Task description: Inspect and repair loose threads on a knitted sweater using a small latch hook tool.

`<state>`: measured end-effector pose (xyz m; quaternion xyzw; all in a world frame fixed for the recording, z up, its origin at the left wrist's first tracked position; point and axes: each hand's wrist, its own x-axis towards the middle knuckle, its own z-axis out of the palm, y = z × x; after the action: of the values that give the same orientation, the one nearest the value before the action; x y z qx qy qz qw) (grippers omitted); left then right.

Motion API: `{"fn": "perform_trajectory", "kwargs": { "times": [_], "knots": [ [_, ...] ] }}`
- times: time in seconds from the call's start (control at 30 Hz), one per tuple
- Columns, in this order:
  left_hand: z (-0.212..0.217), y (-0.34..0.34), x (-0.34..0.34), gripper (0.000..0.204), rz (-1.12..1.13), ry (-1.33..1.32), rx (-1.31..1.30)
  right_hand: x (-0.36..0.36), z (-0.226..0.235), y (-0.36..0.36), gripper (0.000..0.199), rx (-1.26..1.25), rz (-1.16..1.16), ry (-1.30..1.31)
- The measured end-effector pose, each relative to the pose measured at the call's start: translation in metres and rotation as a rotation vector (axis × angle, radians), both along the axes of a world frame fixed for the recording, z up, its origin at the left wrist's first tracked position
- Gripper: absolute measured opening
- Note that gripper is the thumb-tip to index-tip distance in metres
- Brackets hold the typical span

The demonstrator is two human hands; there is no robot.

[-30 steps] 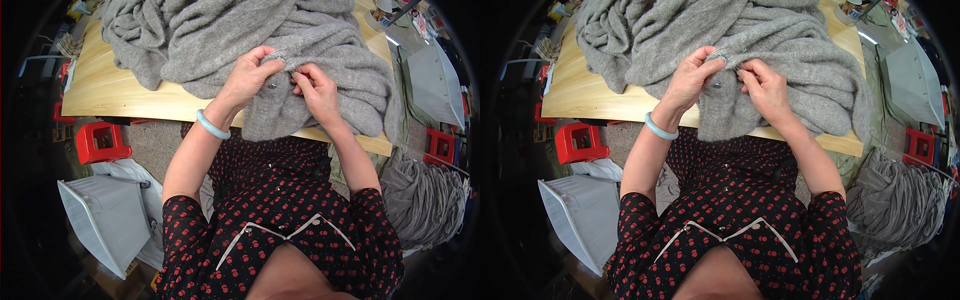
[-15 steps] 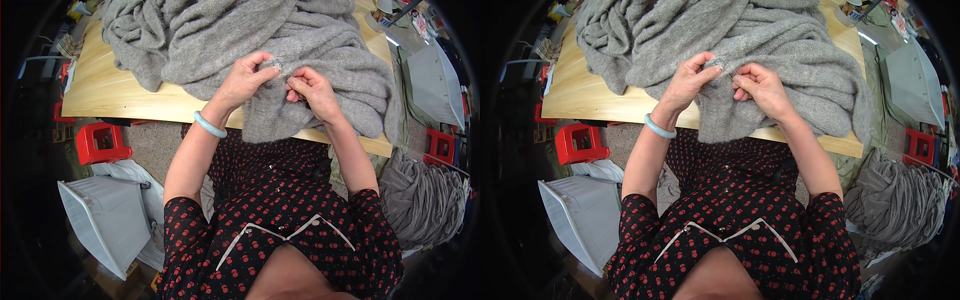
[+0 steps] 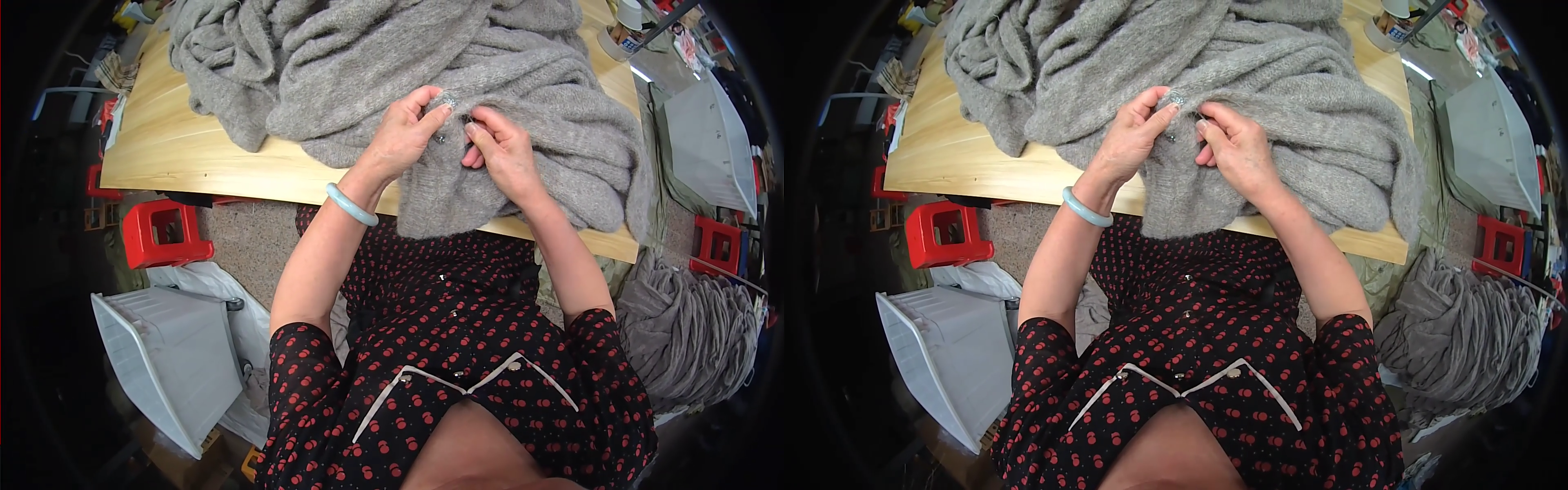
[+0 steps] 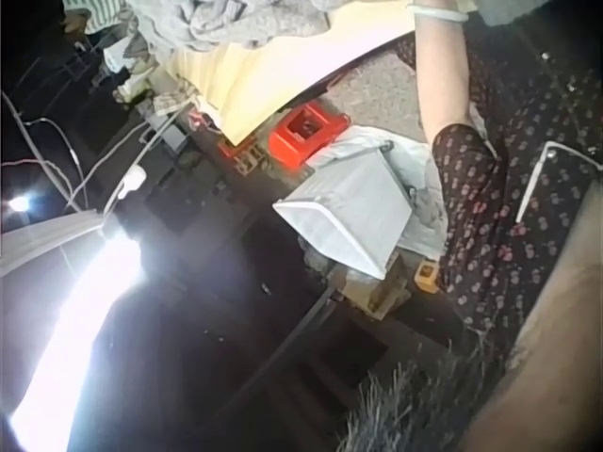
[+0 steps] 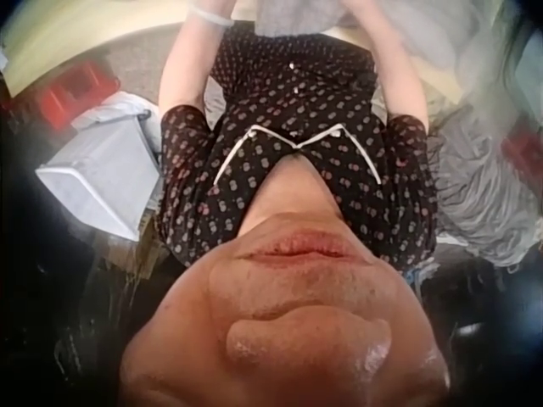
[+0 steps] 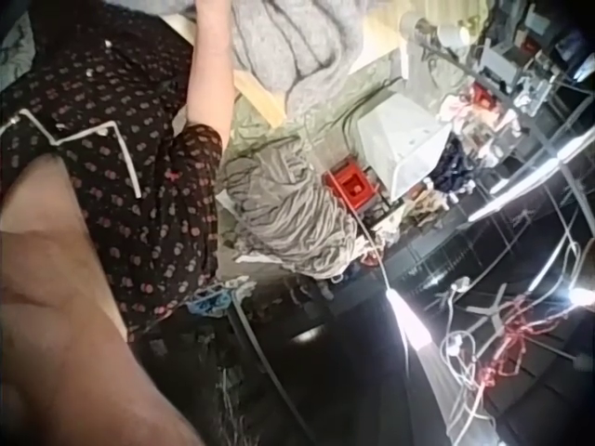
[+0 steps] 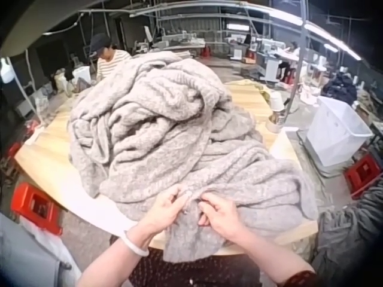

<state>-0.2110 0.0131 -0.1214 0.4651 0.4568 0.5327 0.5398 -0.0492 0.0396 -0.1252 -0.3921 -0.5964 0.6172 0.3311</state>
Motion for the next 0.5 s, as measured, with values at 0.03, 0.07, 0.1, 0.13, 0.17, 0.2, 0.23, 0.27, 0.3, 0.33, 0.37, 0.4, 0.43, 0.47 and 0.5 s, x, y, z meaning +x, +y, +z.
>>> {"fn": "perform_trajectory", "kwargs": {
  "times": [0.03,0.07,0.1,0.13,0.17,0.2,0.23,0.27,0.3,0.33,0.37,0.4,0.43,0.47,0.5],
  "knots": [
    [0.0007,0.0014,-0.0005,0.020,-0.016,0.004,-0.013,-0.0016,0.0013,-0.0002,0.021,0.002,-0.011,-0.001],
    [0.0014,0.0022,-0.0012,0.019,-0.033,0.010,-0.025,-0.0029,0.0022,-0.0002,0.023,0.005,-0.023,-0.001],
    [0.0012,0.0020,-0.0014,0.019,-0.032,0.011,-0.023,-0.0027,0.0015,0.0002,0.023,0.007,-0.022,0.000],
    [0.0002,0.0016,-0.0013,0.019,-0.032,0.029,-0.024,-0.0016,-0.0002,0.0007,0.024,-0.009,0.004,0.010],
    [-0.0003,0.0022,-0.0020,0.019,-0.032,0.049,-0.022,-0.0018,-0.0013,0.0025,0.026,-0.021,0.031,0.023],
    [-0.0018,0.0024,-0.0023,0.019,-0.031,0.053,-0.016,-0.0020,-0.0016,0.0033,0.026,-0.016,0.032,0.026],
    [-0.0041,0.0022,-0.0022,0.019,-0.018,0.017,-0.021,-0.0019,-0.0016,0.0031,0.026,-0.032,0.054,0.023],
    [-0.0055,0.0028,-0.0019,0.019,-0.006,-0.019,-0.025,-0.0014,-0.0014,0.0034,0.027,-0.047,0.075,0.019],
    [-0.0060,0.0030,-0.0019,0.019,-0.008,-0.016,-0.018,-0.0012,-0.0013,0.0040,0.027,-0.040,0.073,0.022],
    [-0.0061,0.0032,-0.0019,0.017,-0.011,-0.062,-0.046,-0.0011,-0.0013,0.0045,0.028,-0.030,0.068,0.011],
    [-0.0064,0.0026,-0.0018,0.015,-0.012,-0.110,-0.077,-0.0003,-0.0009,0.0039,0.028,-0.022,0.065,-0.002],
    [-0.0067,0.0034,-0.0026,0.015,-0.011,-0.109,-0.075,0.0008,-0.0002,0.0035,0.028,-0.020,0.065,-0.001],
    [-0.0072,0.0046,-0.0039,0.015,-0.027,-0.186,-0.112,0.0020,0.0004,0.0032,0.029,-0.014,0.041,-0.022],
    [-0.0065,0.0044,-0.0042,0.015,-0.042,-0.265,-0.152,0.0035,-0.0001,0.0023,0.029,-0.011,0.018,-0.043],
    [-0.0053,0.0044,-0.0037,0.015,-0.041,-0.265,-0.153,0.0051,-0.0011,0.0018,0.029,-0.012,0.020,-0.043]
  ]
}}
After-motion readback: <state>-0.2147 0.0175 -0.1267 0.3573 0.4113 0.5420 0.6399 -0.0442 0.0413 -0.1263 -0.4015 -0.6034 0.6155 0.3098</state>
